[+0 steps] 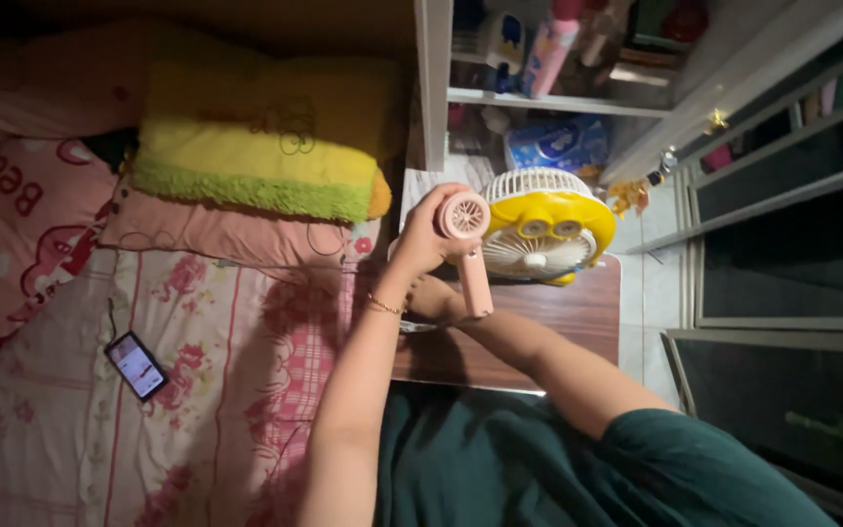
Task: The person assembles a small portable fan by attaching a pink handheld fan unit to a yellow and blue base. They connect the components, secure the attachment, and adjust the fan's orientation on a small table.
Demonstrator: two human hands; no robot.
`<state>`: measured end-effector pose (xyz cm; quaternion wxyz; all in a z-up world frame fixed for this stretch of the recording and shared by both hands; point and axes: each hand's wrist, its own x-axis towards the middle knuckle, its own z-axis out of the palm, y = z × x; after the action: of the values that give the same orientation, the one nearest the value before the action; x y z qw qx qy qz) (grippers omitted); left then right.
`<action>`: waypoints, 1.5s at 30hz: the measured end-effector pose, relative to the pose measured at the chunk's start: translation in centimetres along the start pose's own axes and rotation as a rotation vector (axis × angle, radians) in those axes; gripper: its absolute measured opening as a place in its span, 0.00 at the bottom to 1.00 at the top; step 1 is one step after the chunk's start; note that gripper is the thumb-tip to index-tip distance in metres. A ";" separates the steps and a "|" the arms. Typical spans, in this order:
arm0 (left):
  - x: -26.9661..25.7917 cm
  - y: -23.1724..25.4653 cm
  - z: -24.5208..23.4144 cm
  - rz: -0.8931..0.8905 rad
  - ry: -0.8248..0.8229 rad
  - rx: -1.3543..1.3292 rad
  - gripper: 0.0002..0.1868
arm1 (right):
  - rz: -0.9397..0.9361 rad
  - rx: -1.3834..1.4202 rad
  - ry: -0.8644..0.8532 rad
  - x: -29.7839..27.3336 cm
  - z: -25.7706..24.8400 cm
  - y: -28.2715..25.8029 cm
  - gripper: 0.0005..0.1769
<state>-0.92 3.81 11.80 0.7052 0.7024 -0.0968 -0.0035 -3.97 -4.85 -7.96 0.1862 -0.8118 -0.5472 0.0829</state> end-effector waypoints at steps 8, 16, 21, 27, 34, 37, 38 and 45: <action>-2.4 0.6 -0.6 -0.033 0.042 -0.078 0.42 | 0.257 0.337 0.375 0.2 -0.8 0.1 0.32; -3.3 -0.1 1.0 0.020 0.101 -0.063 0.44 | 0.347 0.723 0.518 -5.7 -5.9 -1.1 0.33; -1.2 -1.0 3.1 0.166 0.107 -0.176 0.48 | 0.429 0.697 0.179 -13.6 -9.2 3.3 0.26; 1.6 0.6 6.6 0.079 0.032 -0.414 0.37 | 0.653 1.002 0.518 -19.9 -25.3 3.6 0.13; 3.6 1.9 10.4 -0.138 -0.131 -0.540 0.35 | 0.310 1.004 1.062 -16.7 -30.4 -1.4 0.09; 3.9 1.8 11.2 -0.092 -0.210 -0.507 0.41 | 0.325 1.221 1.228 -16.0 -30.0 -2.1 0.09; 3.8 1.5 11.3 -0.061 -0.242 -0.463 0.44 | 0.337 1.161 1.241 -16.1 -30.0 -2.0 0.08; 5.7 3.4 12.4 0.142 0.020 0.169 0.42 | 0.352 1.177 1.314 -16.5 -31.2 -1.5 0.13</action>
<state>2.45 -9.21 15.86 0.6428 0.7507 -0.1395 0.0616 -1.11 -26.13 20.12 0.8319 -0.5409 -0.0673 -0.1040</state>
